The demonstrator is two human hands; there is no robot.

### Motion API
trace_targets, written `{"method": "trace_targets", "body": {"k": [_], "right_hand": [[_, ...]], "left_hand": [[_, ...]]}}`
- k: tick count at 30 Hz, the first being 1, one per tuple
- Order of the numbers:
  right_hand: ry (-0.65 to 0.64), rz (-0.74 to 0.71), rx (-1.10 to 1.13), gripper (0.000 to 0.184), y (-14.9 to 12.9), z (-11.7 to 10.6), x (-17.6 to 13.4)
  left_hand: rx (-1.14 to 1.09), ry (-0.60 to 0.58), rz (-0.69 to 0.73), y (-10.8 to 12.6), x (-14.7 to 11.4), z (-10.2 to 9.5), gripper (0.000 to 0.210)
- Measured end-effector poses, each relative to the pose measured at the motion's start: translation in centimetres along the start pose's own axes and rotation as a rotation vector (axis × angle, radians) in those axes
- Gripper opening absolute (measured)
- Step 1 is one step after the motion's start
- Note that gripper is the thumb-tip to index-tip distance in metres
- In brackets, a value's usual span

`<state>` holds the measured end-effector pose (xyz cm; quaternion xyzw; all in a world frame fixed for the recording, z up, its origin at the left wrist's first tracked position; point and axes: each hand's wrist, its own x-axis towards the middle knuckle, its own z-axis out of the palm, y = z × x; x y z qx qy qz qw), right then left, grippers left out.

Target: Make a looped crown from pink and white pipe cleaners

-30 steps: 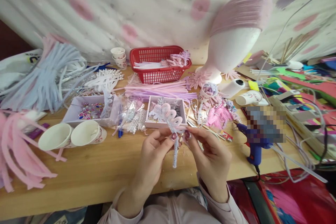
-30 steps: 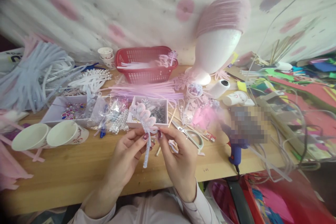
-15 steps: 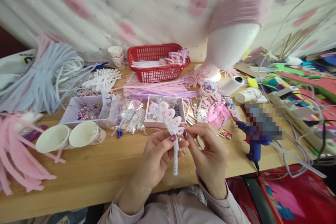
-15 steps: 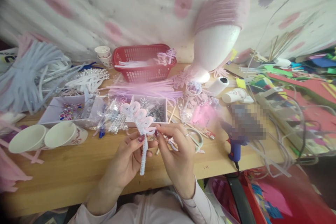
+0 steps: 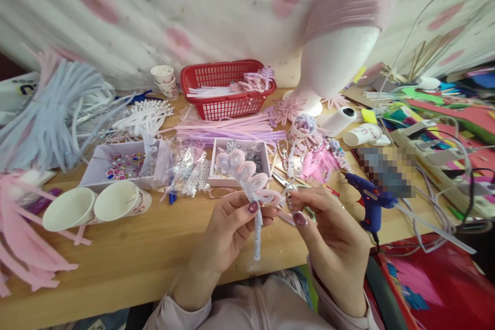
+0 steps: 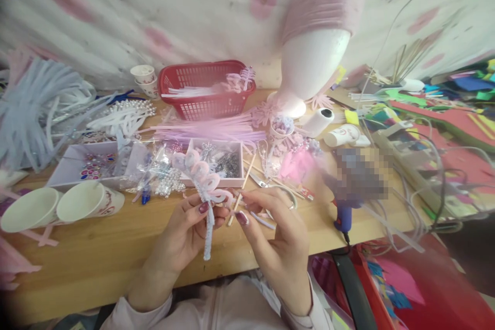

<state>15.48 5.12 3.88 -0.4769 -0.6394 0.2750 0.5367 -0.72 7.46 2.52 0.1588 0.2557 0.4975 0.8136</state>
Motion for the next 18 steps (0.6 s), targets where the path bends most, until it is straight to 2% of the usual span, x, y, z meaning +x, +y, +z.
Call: {"method": "trace_targets", "body": {"k": [5, 9, 11, 18], "right_hand": [[-0.037, 0.091, -0.029, 0.010, -0.8, 0.7, 0.8], [-0.096, 0.135, -0.003, 0.009, -1.0, 0.8, 1.4], [-0.131, 0.185, 0.062, 0.010, -0.8, 0.8, 1.5], [-0.114, 0.389, 0.416, 0.009, -0.1, 0.8, 1.4]], "left_hand": [[0.087, 0.061, 0.020, 0.0, -0.2, 0.2, 0.018], [0.096, 0.116, 0.040, 0.1, -0.3, 0.3, 0.020], [0.092, 0.125, 0.045, 0.2, -0.3, 0.3, 0.020], [0.101, 0.152, 0.008, 0.0, -0.5, 0.3, 0.021]]}}
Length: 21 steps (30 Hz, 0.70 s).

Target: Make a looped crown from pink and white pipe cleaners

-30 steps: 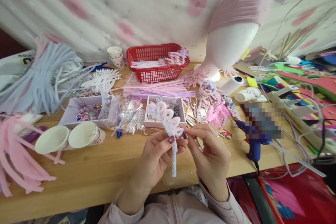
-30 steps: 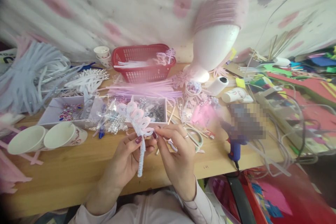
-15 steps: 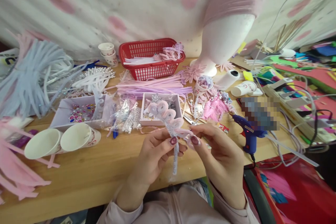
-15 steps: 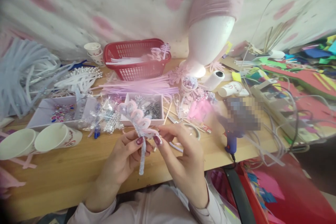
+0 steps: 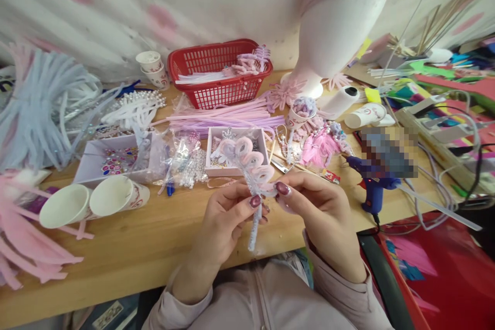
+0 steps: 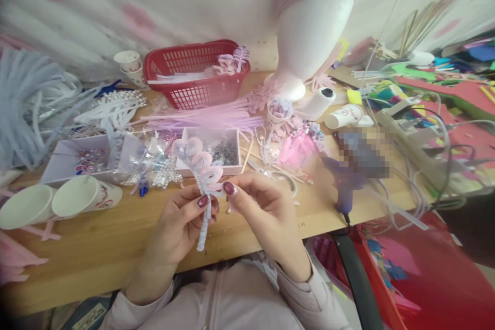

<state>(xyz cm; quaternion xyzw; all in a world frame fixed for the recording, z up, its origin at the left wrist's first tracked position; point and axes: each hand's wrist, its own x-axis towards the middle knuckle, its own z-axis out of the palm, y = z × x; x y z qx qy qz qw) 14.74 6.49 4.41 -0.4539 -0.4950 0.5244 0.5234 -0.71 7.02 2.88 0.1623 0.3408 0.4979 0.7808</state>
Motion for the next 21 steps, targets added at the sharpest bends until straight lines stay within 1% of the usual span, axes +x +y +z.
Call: {"method": "trace_targets", "body": {"k": [2, 4, 7, 10, 14, 18, 21], "right_hand": [[-0.005, 0.033, 0.077, 0.009, 0.12, -0.06, -0.08], [0.002, 0.042, 0.104, 0.008, 0.20, -0.07, -0.16], [0.018, 0.017, 0.090, 0.010, 0.27, -0.02, -0.21], [0.032, -0.036, 0.029, 0.012, 0.23, -0.02, -0.18], [0.029, -0.100, -0.037, 0.014, 0.08, -0.23, -0.10], [-0.009, -0.117, -0.010, 0.013, 0.09, -0.42, 0.04], [-0.029, -0.106, 0.023, 0.015, 0.19, -0.40, 0.19]], "left_hand": [[0.001, -0.005, -0.010, 0.01, -0.04, 0.00, 0.021], [0.005, -0.004, -0.013, 0.05, -0.07, 0.00, 0.020], [0.011, -0.003, -0.016, 0.12, -0.17, -0.01, 0.021], [0.014, -0.010, -0.023, 0.16, -0.27, 0.04, 0.020], [0.049, -0.015, 0.019, 0.30, -0.29, 0.38, 0.019], [0.089, 0.002, 0.045, 0.46, -0.41, 0.60, 0.020], [0.116, -0.004, 0.081, 0.42, -0.61, 0.42, 0.015]]}}
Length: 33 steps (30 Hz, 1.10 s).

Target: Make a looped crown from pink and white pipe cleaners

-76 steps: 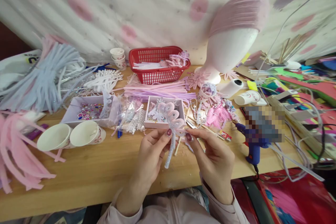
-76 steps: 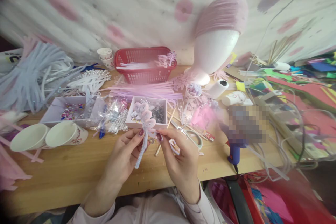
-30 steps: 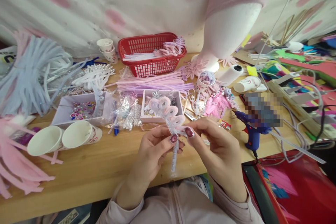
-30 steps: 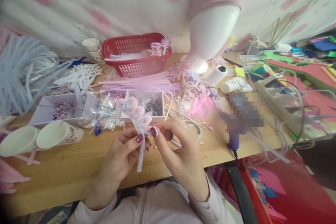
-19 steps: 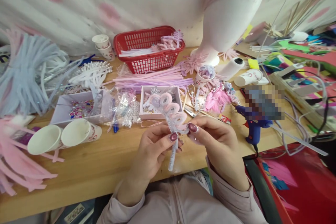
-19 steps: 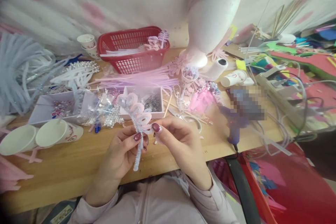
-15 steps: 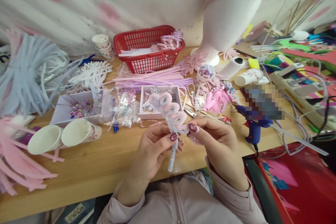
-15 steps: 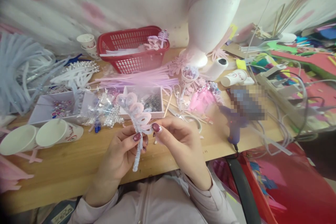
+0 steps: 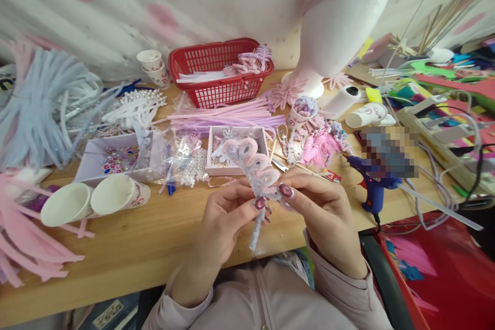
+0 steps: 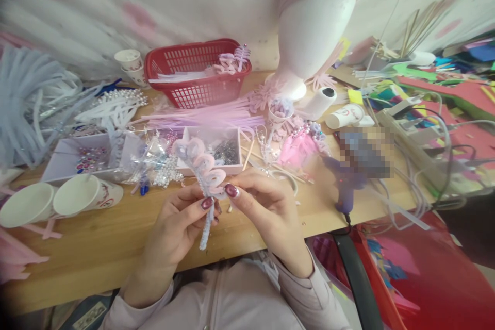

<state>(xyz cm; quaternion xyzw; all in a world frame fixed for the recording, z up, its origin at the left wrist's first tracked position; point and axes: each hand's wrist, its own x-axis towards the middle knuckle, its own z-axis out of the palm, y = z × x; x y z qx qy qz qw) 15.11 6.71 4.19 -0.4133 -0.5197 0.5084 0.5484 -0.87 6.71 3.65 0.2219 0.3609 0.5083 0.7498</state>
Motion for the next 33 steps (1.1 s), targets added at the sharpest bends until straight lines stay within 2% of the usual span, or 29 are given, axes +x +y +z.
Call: {"method": "trace_targets", "body": {"k": [5, 12, 17, 20, 23, 24, 27, 28, 30, 32, 33], "right_hand": [[-0.016, 0.006, 0.004, 0.016, 0.1, 0.1, 0.2], [0.019, 0.004, -0.184, 0.011, -0.4, 0.3, 0.0], [-0.017, -0.005, -0.284, 0.010, -1.0, 0.5, 0.2], [-0.020, 0.061, -0.373, 0.019, -1.1, -1.5, 0.0], [0.052, 0.206, -0.640, 0.036, -0.4, -5.9, -1.5], [0.116, 0.261, -0.740, 0.042, 0.0, -7.6, -2.3], [0.621, 0.372, -1.001, 0.049, 0.8, -11.8, -4.8], [0.732, 0.387, -1.047, 0.048, 0.9, -12.6, -5.6], [0.819, 0.367, -1.047, 0.046, 0.9, -12.6, -6.5], [0.761, 0.264, -0.929, 0.042, 0.7, -10.8, -6.4], [0.704, 0.167, -0.832, 0.038, 0.6, -9.4, -6.0]], "left_hand": [[0.083, 0.005, 0.113, -0.2, -0.2, -0.4, 0.009], [0.214, 0.074, 0.245, -0.3, -0.1, -1.1, 0.008], [0.235, 0.099, 0.224, -0.4, -0.2, -1.2, 0.008], [0.223, 0.143, 0.201, -0.5, 0.1, -1.2, 0.009], [0.195, 0.189, 0.216, -0.5, 0.5, -1.1, 0.012], [0.186, 0.189, 0.208, -0.5, 0.7, -1.0, 0.014], [0.165, 0.159, 0.123, -0.3, 0.8, -0.6, 0.019], [0.161, 0.147, 0.095, -0.3, 0.8, -0.4, 0.022], [0.160, 0.136, 0.059, -0.4, 0.7, -0.2, 0.024], [0.169, 0.123, 0.053, -0.6, 0.7, 0.0, 0.025], [0.174, 0.115, 0.055, -0.7, 0.7, 0.1, 0.024]]}}
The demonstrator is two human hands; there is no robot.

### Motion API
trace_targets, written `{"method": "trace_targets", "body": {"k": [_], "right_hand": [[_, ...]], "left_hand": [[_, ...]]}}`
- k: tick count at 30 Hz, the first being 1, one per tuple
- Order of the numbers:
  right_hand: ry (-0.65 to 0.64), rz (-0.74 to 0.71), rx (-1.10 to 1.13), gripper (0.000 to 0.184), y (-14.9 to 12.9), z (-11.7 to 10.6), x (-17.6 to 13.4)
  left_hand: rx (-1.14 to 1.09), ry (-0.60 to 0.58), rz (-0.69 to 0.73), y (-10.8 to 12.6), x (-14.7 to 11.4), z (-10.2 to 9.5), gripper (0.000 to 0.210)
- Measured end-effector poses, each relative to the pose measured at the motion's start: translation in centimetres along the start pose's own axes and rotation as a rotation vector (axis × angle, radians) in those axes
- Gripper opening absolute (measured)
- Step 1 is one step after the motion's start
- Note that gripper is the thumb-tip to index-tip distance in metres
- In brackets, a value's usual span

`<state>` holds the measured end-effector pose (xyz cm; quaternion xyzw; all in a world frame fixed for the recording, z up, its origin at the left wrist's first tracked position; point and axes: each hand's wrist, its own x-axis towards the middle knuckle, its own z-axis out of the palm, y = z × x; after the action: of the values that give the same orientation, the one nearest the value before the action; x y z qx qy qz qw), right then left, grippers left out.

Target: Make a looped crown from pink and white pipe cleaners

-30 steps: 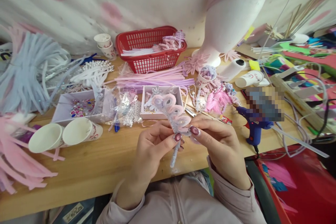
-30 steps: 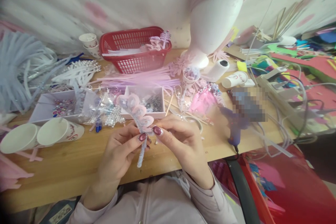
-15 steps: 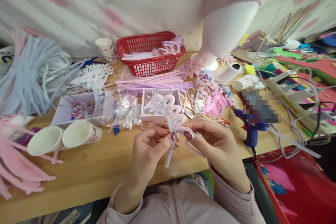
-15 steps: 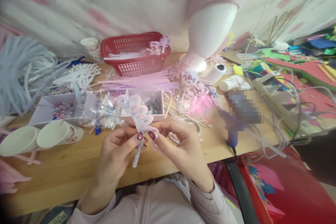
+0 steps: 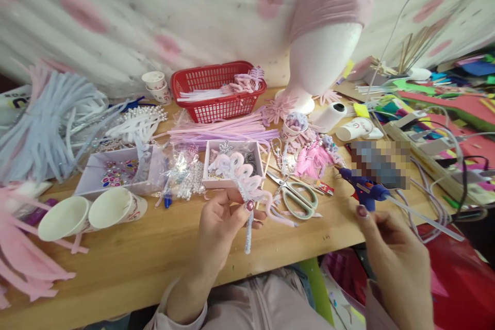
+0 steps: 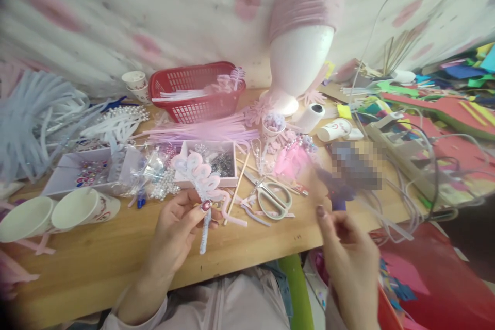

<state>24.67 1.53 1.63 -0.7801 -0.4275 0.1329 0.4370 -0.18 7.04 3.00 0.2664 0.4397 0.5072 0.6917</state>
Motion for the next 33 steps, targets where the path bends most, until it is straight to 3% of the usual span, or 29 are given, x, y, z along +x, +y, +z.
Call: {"method": "trace_targets", "body": {"k": [2, 4, 7, 9, 17, 25, 33], "right_hand": [[-0.198, -0.161, 0.248, 0.027, -2.7, 2.0, -1.1], [-0.443, -0.256, 0.422, 0.027, -5.1, 4.0, -1.9], [-0.583, -0.321, 0.504, 0.014, -7.3, 5.9, -2.3], [-0.567, -0.339, 0.513, 0.005, -7.7, 6.4, -2.3], [-0.462, -0.339, 0.469, 0.006, -7.1, 6.9, -2.3], [-0.418, -0.369, 0.477, 0.016, -7.2, 7.0, -2.2], [-0.408, -0.264, 0.563, 0.018, -7.6, 6.8, -2.6]], "left_hand": [[0.014, -0.007, 0.009, -0.3, -0.1, 0.2, 0.023], [0.029, 0.000, 0.030, -0.4, -0.2, 0.2, 0.022], [0.030, 0.013, 0.051, -0.4, -0.5, 0.2, 0.021], [0.004, 0.009, 0.022, -0.2, -0.7, 0.1, 0.020], [-0.219, -0.121, -0.190, 0.2, -0.4, 0.0, 0.027], [-0.267, -0.145, -0.187, 0.2, -0.3, 0.2, 0.020], [-0.339, -0.165, -0.172, 0.1, -0.2, -0.2, 0.016]]}}
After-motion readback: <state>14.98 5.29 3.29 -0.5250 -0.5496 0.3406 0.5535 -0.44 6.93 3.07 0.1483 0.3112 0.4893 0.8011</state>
